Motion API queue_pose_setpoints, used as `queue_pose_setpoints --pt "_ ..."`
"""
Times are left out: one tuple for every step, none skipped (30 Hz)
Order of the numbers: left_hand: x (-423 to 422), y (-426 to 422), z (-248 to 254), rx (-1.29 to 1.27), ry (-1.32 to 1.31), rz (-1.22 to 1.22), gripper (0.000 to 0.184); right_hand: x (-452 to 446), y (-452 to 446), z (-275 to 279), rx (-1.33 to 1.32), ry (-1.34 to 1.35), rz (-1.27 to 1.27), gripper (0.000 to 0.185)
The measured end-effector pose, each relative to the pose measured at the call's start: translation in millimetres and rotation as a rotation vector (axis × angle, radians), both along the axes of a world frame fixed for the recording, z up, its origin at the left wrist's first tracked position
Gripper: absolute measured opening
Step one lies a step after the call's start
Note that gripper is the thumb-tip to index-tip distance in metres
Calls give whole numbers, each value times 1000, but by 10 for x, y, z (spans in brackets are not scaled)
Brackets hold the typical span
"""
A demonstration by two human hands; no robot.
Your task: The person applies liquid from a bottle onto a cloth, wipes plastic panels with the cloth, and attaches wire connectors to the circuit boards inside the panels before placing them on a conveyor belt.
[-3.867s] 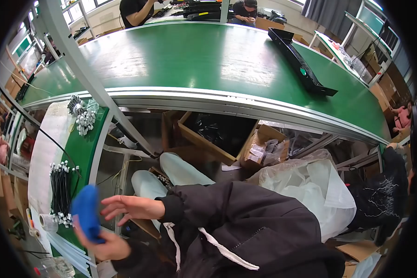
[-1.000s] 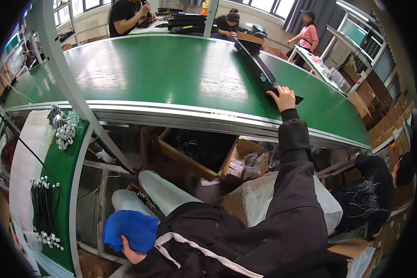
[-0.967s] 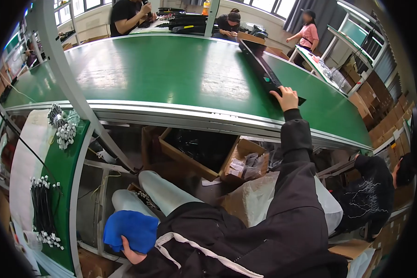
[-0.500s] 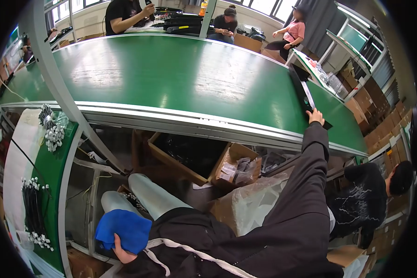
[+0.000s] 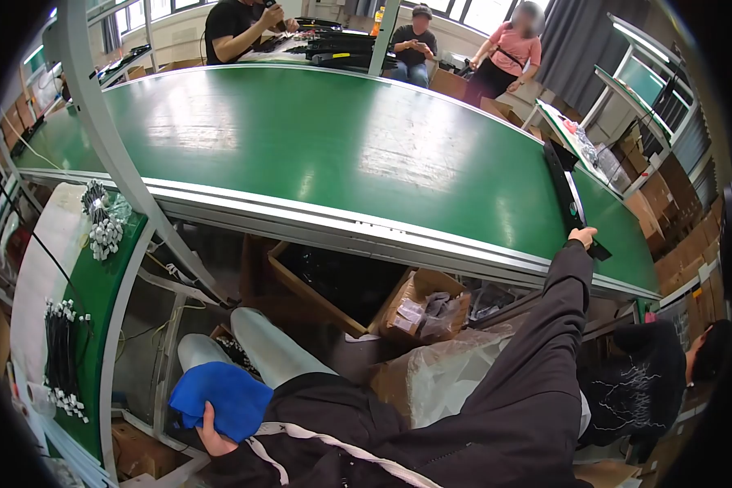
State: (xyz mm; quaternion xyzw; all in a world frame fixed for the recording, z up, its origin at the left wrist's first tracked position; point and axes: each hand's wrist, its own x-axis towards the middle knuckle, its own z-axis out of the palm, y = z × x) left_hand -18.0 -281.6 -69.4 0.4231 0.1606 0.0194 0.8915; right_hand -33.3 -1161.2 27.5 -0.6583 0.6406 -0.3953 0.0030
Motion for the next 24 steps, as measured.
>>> queue_pose_setpoints --pt "2 11 -3 -4 -3 -4 40 -42 -68 -50 -6 -33 37 38" --pt "-2 9 -13 -11 -5 -5 40 -69 -129 -99 1 -88 146 49" --pt "-9 11 -21 -19 -10 -2 40 -93 -688 -433 -104 -45 178 55" --pt "-17 8 -10 -16 -8 11 39 -58 -729 -460 -60 -78 184 55" --pt "-28 -1 12 -11 -6 25 39 -9 -732 -465 -14 -111 192 55" --pt "-41 6 28 -7 -2 37 39 68 -575 -410 -37 -115 201 54" --pt "-53 22 37 -11 -4 42 39 173 -314 -308 -60 -120 210 53" --pt "-67 36 42 -16 -5 46 39 251 -158 -221 -84 -123 217 52" --pt "-78 47 48 -22 -7 49 39 362 -204 -300 -213 -101 306 44" --pt "-85 47 63 -22 -10 62 39 490 47 -242 -236 -184 470 37" --pt "-97 30 82 -22 -12 77 40 649 359 -185 -309 -251 598 34" --pt "-108 20 99 -23 -16 94 40 806 826 -71 -316 -296 705 27" --pt "-118 9 102 -18 -22 98 40 926 1413 89 -205 -424 886 24" --pt "-126 1 94 -11 -28 104 41 1011 2030 217 -86 -552 1066 21" --pt "-128 23 82 -1 -34 109 41 1073 2585 247 -57 -534 1201 17" --pt "-138 56 36 -29 -43 89 42 1088 3105 276 40 -501 1395 17" --pt "-144 90 -34 -58 -52 70 42 1132 3581 222 154 -529 1590 16" --pt "-149 130 -76 -86 -61 48 43 1143 4027 111 124 -371 1684 13" --pt "-161 146 -88 -159 -54 17 45 1093 4581 67 633 -542 1817 11" --pt "-168 144 -86 -231 -48 -17 48 1101 4978 -14 729 -426 1940 15" --pt "-168 141 -67 -302 -43 -55 52 1108 5388 -175 843 -396 2037 21" --pt "-172 111 22 -336 -115 -115 53 1105 5778 -298 1008 -367 2161 27" --pt "-185 56 167 -370 -189 -174 54 1179 6127 -677 1268 -405 2323 32" --pt "-200 32 257 -400 -262 -232 56 1161 6450 -904 1430 -380 2431 43"
